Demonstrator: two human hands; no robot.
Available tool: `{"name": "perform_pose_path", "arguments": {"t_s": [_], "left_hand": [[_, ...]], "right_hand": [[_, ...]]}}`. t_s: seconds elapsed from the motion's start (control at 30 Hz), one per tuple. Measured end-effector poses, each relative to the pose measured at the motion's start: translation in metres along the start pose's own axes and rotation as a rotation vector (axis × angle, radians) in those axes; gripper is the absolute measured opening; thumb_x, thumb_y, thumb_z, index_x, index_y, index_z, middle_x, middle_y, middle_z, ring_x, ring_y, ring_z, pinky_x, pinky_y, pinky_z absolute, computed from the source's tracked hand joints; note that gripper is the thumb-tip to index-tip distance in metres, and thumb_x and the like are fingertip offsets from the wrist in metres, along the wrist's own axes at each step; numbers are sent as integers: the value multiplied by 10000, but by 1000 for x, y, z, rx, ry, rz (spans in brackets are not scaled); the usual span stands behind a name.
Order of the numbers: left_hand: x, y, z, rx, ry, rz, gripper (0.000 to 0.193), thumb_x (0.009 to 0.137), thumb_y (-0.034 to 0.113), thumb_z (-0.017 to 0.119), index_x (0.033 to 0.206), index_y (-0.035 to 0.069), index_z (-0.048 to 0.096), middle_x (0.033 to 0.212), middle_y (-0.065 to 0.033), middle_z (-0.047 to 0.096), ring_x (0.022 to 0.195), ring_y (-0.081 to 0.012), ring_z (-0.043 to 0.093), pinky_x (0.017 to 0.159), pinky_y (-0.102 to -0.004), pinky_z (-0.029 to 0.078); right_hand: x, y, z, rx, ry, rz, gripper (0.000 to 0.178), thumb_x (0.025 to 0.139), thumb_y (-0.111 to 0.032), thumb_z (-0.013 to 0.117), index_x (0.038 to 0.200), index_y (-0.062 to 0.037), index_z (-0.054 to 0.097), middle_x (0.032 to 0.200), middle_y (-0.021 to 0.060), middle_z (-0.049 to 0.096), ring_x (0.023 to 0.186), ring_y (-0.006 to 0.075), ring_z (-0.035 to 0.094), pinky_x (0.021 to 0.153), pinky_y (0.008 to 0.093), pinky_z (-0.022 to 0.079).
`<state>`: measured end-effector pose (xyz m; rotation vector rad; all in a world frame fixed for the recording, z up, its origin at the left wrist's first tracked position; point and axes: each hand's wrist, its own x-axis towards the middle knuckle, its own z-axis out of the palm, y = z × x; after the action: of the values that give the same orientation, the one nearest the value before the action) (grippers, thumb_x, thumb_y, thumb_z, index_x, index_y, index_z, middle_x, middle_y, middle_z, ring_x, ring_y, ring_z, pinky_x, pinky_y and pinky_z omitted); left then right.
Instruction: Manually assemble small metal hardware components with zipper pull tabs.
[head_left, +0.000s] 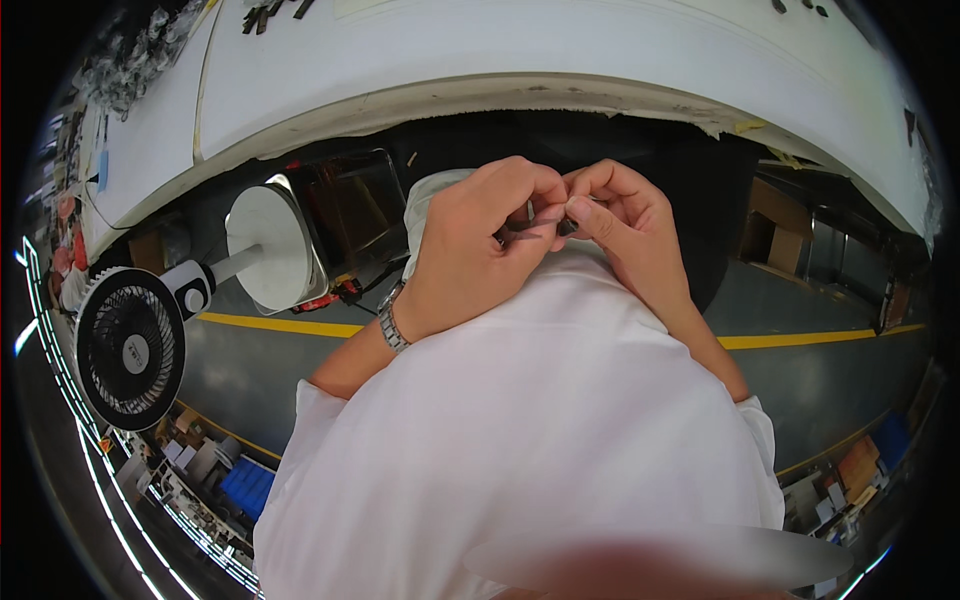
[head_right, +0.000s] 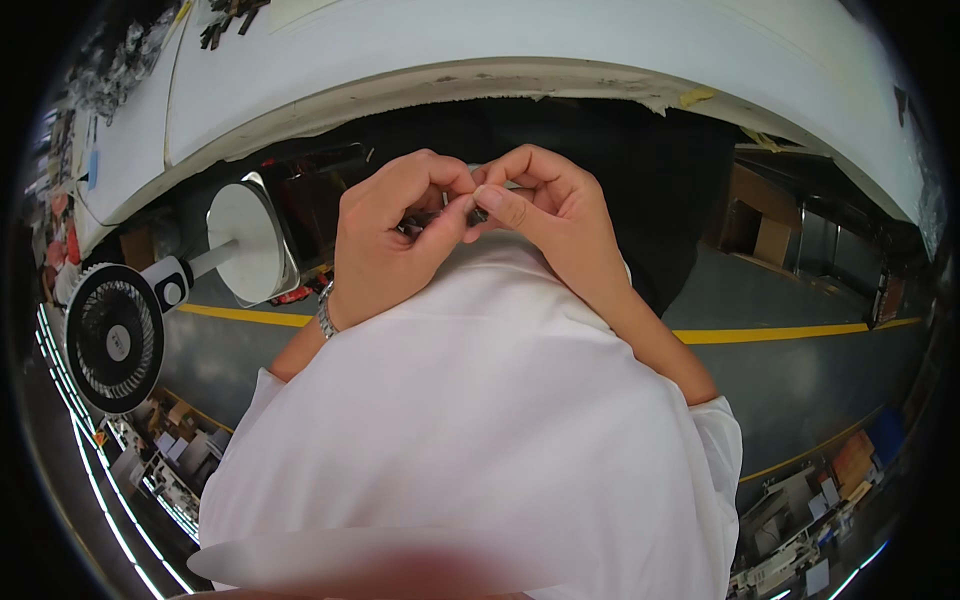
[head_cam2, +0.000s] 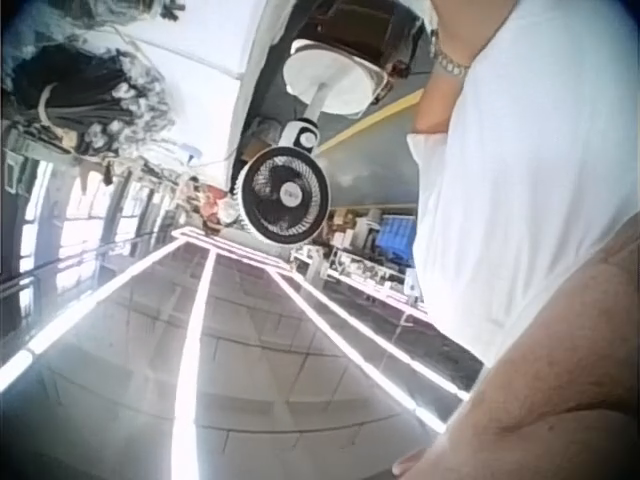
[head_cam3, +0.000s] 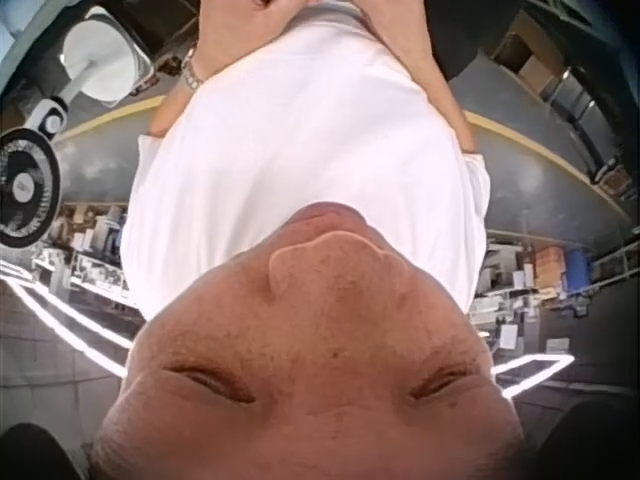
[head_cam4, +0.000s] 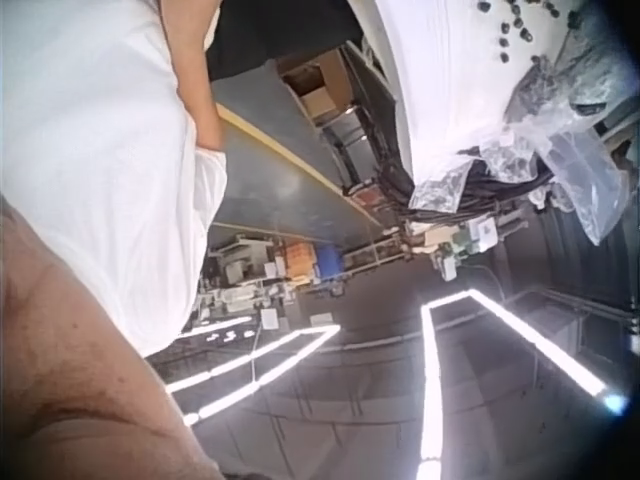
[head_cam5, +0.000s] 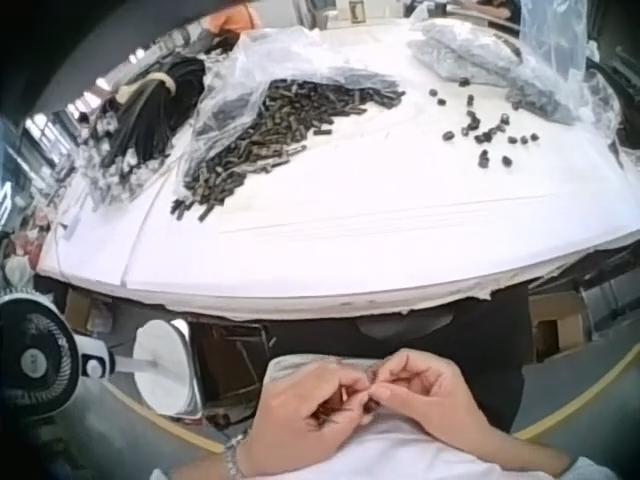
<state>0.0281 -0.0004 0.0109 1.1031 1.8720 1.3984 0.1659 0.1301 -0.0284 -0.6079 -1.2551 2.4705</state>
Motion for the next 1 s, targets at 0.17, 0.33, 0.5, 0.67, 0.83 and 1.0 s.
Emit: {"name": "perform_pose_path", "arguments": {"t_s": [0.17, 0.33, 0.5, 0.67, 0.83, 1.0], "left_hand": [[-11, -6, -9, 129, -151, -6, 107, 897, -45, 714, 999, -23, 693, 889, -64, 709, 799, -127, 728, 698, -273, 585], [-12, -12, -9, 71, -150, -146, 111, 903, -9, 724, 1012, -17, 704, 887, -56, 712, 727, -114, 639, 649, -259, 500], [-13, -14, -12, 36, -110, -226, 105, 900, 19, 742, 997, -8, 713, 871, -43, 697, 719, -96, 569, 612, -241, 395], [-3, -13, -5, 178, -135, 36, 176, 854, -62, 738, 1020, -6, 727, 910, -77, 715, 781, -162, 671, 669, -264, 524], [8, -9, 3, 233, -266, 218, 303, 792, -121, 742, 1060, 20, 747, 998, -102, 716, 811, -217, 720, 671, -303, 583], [13, -25, 4, 327, -384, 337, 339, 788, -110, 751, 1090, 45, 757, 1045, -88, 707, 823, -218, 737, 663, -309, 588]], "right_hand": [[-6, 4, -15, 42, -208, 253, 122, 1057, -101, 659, 1078, 18, 652, 1119, 138, 716, 972, 179, 733, 918, 313, 613], [-10, 5, -15, 139, -140, 375, 248, 1103, -191, 589, 1155, 45, 645, 1188, 181, 716, 1074, 241, 741, 1018, 359, 593], [-15, 6, -15, 294, -52, 401, 418, 1136, -301, 516, 1266, 83, 622, 1239, 242, 697, 1183, 308, 711, 1096, 415, 561], [-3, 12, -24, 586, 46, 464, 535, 1139, -398, 484, 1297, 97, 613, 1274, 261, 674, 1222, 330, 682, 1101, 437, 555], [2, 14, -31, 710, -3, 500, 521, 1133, -403, 503, 1308, 73, 622, 1270, 204, 688, 1165, 270, 689, 1057, 415, 562], [9, 11, -20, 767, 20, 570, 502, 1123, -402, 533, 1327, 47, 626, 1263, 168, 691, 1142, 223, 678, 1019, 389, 557]]}}
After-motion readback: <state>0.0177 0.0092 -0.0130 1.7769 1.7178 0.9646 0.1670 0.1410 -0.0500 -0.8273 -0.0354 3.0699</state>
